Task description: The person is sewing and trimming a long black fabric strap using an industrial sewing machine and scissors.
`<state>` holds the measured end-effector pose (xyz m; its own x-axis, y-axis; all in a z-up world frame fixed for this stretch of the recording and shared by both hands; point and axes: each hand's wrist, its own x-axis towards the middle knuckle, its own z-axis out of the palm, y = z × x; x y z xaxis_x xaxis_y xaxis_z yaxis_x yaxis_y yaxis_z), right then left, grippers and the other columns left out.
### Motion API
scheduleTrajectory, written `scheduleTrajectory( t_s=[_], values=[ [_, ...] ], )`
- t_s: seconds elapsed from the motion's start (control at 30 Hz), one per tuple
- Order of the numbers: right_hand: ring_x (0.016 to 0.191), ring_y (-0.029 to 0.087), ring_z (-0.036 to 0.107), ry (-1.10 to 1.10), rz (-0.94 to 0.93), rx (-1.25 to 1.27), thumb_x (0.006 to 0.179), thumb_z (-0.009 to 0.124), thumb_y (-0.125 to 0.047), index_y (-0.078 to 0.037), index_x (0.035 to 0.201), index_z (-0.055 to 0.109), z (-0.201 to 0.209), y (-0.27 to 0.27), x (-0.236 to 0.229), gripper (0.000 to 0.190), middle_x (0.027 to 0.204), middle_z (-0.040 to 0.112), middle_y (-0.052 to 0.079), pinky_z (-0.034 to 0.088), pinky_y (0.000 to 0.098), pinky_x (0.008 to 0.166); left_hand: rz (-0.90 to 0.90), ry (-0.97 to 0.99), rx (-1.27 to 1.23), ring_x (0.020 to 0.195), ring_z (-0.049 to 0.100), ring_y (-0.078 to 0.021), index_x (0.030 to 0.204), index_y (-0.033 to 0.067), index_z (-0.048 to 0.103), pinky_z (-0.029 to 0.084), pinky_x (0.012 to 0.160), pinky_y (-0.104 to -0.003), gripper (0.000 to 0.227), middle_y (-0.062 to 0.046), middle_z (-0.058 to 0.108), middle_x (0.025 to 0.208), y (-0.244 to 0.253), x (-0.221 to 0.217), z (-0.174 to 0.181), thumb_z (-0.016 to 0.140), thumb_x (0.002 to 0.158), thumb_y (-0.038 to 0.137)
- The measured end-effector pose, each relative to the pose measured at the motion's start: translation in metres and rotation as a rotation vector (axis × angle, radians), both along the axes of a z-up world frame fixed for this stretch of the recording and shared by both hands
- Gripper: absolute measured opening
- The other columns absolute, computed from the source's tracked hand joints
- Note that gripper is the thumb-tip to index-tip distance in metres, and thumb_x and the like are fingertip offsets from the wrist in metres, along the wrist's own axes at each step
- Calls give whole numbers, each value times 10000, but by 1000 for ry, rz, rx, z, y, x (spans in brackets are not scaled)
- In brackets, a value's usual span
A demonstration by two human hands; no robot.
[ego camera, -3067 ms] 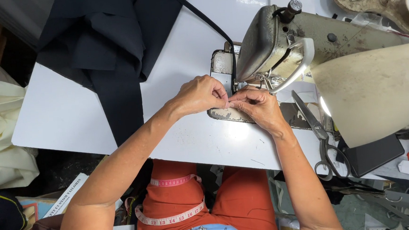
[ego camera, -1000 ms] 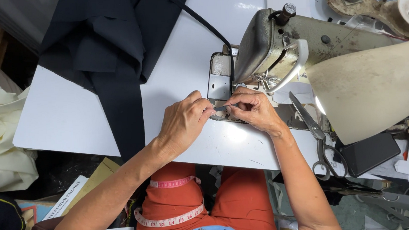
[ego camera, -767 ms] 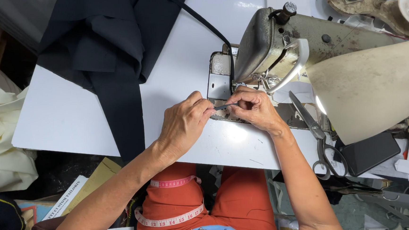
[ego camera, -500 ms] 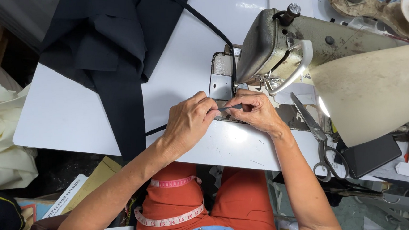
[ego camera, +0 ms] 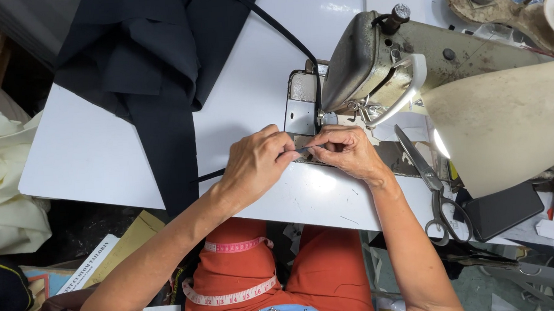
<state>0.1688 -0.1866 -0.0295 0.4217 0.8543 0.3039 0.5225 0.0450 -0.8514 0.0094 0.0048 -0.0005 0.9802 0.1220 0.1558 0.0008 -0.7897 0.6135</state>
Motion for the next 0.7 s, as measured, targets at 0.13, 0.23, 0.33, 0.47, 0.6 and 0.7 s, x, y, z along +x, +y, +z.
scheduleTrajectory(
  t_s=[0.13, 0.23, 0.33, 0.47, 0.6, 0.7],
  values=[
    [572, 120, 509, 14, 5, 7, 901, 838, -40, -69, 979, 862, -3, 0, 3, 86, 621, 605, 46, 428, 271, 552, -34, 3, -102, 802, 777, -243, 1017, 84, 759, 633, 718, -434, 63, -24, 662, 827, -7, 15, -2, 748, 985, 137],
    [605, 126, 566, 20, 7, 7, 902, 852, -58, -85, 976, 869, -4, -1, 3, 80, 708, 685, 60, 442, 278, 568, -26, 11, -165, 747, 760, -221, 972, 90, 772, 625, 693, -435, 35, -6, 654, 770, -6, 23, -6, 772, 954, 120],
    [658, 125, 626, 18, 6, 2, 905, 867, -80, -104, 991, 876, -3, -2, 5, 89, 837, 749, 70, 452, 274, 592, -18, 63, -226, 724, 744, -201, 958, 72, 803, 619, 699, -429, 43, -8, 671, 733, -3, 23, 4, 791, 929, 101],
    [654, 140, 636, 29, -7, -30, 902, 883, -86, -94, 949, 856, -11, -1, 9, 55, 843, 741, 78, 445, 283, 591, -30, 117, -216, 713, 722, -175, 944, 75, 826, 616, 716, -428, 56, 10, 659, 703, 0, 30, -6, 778, 922, 91],
    [661, 147, 640, 56, -10, -61, 906, 871, -67, -80, 944, 843, -11, -4, 8, 49, 855, 745, 89, 447, 295, 602, -32, 164, -236, 713, 724, -179, 950, 79, 827, 614, 721, -449, 68, 10, 680, 708, 1, 36, -14, 773, 919, 108],
    [668, 142, 636, 62, -8, -86, 911, 872, -84, -79, 946, 833, -13, -3, 9, 52, 871, 753, 81, 443, 291, 603, -34, 173, -249, 690, 716, -177, 906, 105, 813, 612, 710, -440, 62, 26, 677, 695, 3, 35, -8, 796, 907, 165]
  ],
)
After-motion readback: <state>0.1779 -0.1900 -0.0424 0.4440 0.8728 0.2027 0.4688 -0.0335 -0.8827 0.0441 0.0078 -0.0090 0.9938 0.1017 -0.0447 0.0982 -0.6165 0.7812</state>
